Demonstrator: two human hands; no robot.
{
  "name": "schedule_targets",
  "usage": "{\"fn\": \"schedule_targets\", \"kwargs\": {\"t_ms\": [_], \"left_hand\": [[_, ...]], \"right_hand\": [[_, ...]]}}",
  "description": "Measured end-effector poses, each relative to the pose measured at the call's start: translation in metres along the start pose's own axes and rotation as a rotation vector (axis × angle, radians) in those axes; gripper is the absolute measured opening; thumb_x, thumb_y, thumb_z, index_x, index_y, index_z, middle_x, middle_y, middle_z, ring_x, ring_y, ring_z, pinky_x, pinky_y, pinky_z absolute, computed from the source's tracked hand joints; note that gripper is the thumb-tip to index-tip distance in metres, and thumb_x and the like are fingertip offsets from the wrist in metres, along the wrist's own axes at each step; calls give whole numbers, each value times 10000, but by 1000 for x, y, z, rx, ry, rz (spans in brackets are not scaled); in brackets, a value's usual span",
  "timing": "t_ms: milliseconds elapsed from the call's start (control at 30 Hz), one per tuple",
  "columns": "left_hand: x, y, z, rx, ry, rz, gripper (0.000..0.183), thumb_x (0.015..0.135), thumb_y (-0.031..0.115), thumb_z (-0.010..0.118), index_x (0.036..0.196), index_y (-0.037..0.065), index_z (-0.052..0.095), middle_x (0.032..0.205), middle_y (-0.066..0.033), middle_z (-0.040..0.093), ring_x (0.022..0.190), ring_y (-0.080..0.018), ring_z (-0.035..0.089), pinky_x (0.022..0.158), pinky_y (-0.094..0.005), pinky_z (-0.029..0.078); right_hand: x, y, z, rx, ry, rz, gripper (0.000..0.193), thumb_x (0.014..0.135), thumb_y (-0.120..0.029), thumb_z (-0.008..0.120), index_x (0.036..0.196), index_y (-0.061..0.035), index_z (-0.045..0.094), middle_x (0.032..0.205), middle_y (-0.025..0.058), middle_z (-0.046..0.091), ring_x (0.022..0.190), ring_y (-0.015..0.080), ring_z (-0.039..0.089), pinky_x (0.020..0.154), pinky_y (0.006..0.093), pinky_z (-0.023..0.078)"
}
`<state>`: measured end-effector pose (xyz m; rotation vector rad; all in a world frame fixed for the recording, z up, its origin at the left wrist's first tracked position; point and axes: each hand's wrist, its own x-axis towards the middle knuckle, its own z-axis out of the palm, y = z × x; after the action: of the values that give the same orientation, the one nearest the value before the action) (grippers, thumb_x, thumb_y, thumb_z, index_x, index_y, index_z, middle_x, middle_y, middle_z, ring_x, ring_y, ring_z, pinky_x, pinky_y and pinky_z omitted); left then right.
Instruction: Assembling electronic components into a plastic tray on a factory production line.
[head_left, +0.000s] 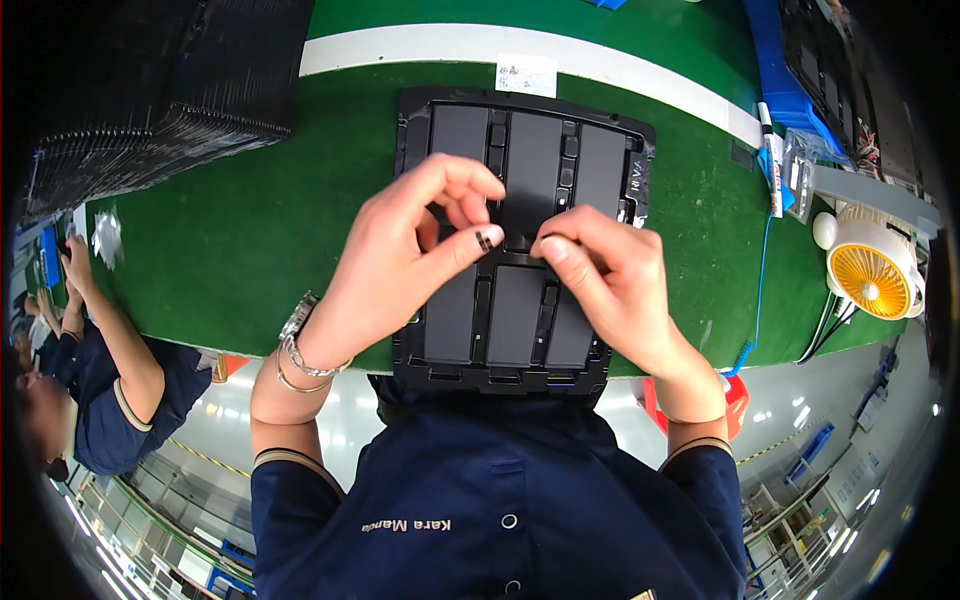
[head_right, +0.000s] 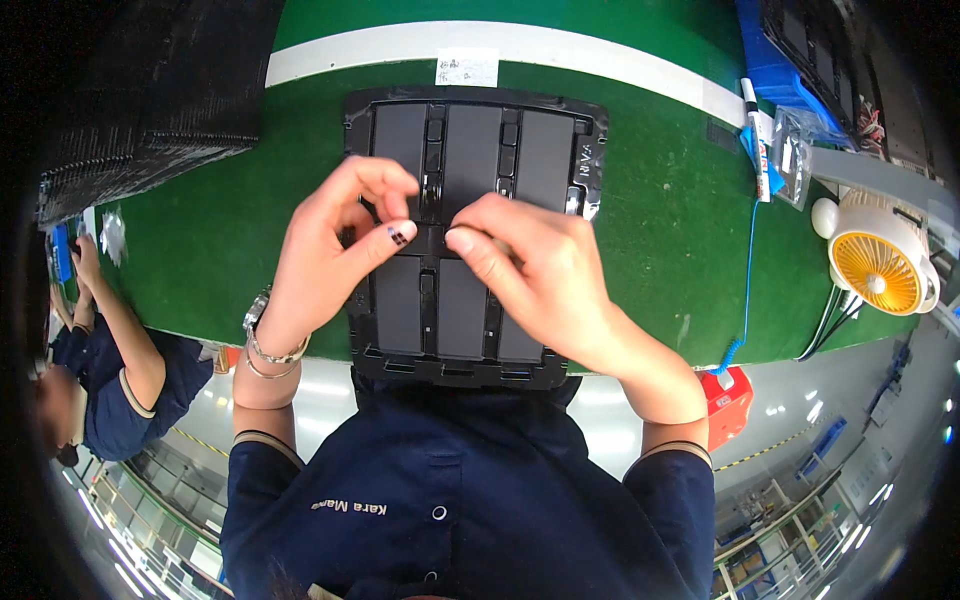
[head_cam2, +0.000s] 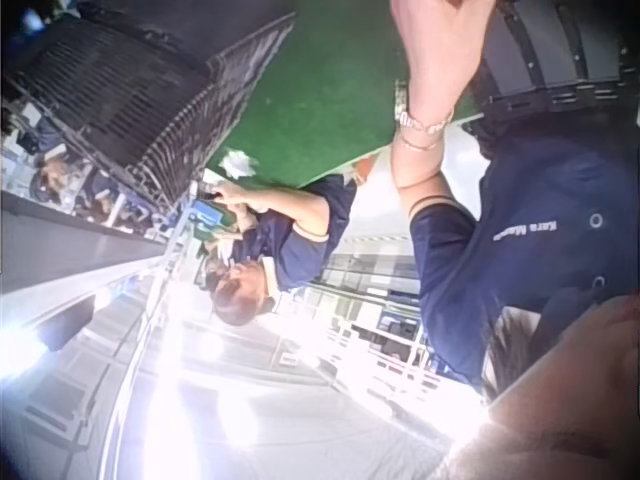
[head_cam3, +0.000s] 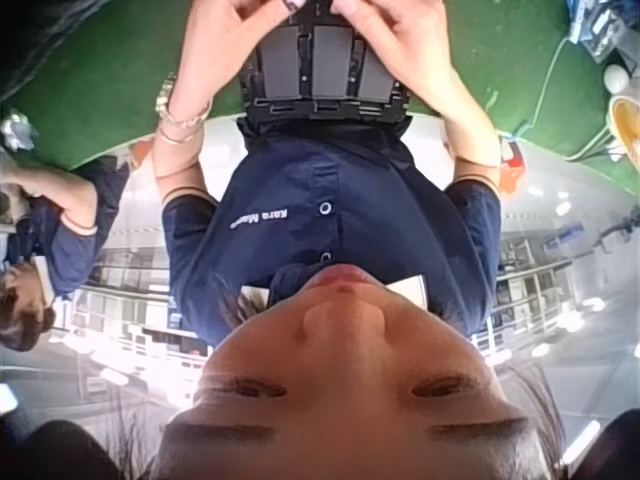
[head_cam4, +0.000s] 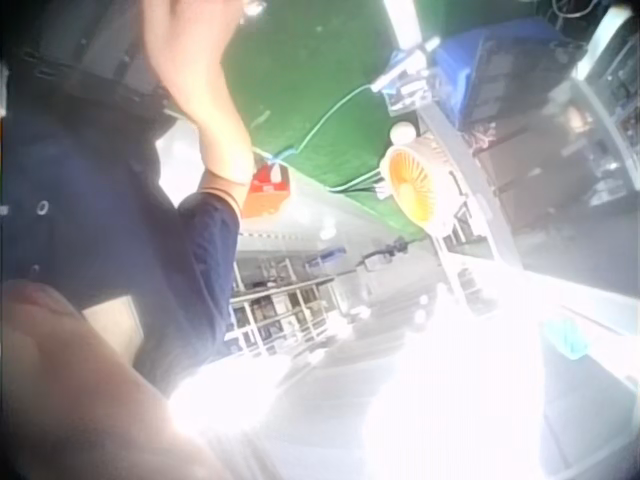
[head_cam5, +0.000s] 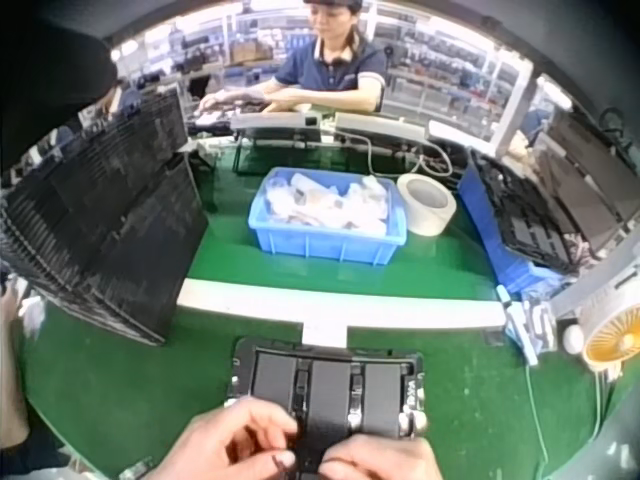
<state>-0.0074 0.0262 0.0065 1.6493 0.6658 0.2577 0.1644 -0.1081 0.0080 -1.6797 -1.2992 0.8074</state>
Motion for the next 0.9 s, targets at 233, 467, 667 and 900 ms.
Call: {"fn": "schedule_targets", "kwargs": {"t_ms": [233, 467, 667, 900], "left_hand": [[-3, -1, 3, -117, -203, -38, 124, 888, 29, 667, 953, 53, 564, 897, 34, 546, 764, -24, 501, 626, -188, 404], [-4, -4, 8, -141, -143, -10, 204, 853, -13, 678, 961, 64, 522, 903, 24, 553, 785, -39, 535, 618, -198, 411], [-3, -1, 7, -73, -159, -1, 223, 824, -27, 670, 948, 64, 509, 889, 15, 564, 777, -50, 545, 618, -209, 417], [-4, -1, 8, -97, -195, -30, 213, 823, -16, 667, 951, 70, 520, 844, 25, 564, 762, -46, 541, 612, -210, 411]], "right_hand": [[-2, -6, 6, -49, -58, -67, 114, 897, -155, 679, 871, -45, 664, 692, 61, 618, 553, 218, 605, 478, 341, 448], [-2, -3, 7, -144, -81, -137, 121, 883, -149, 681, 825, -51, 639, 684, 63, 599, 543, 246, 593, 465, 362, 443], [-2, -1, 8, -167, -93, -182, 140, 873, -147, 680, 790, -56, 613, 654, 60, 556, 517, 254, 566, 449, 373, 424], [0, -1, 5, -246, -98, -260, 156, 816, -115, 697, 714, -61, 593, 618, 47, 525, 479, 236, 534, 410, 366, 387]]}}
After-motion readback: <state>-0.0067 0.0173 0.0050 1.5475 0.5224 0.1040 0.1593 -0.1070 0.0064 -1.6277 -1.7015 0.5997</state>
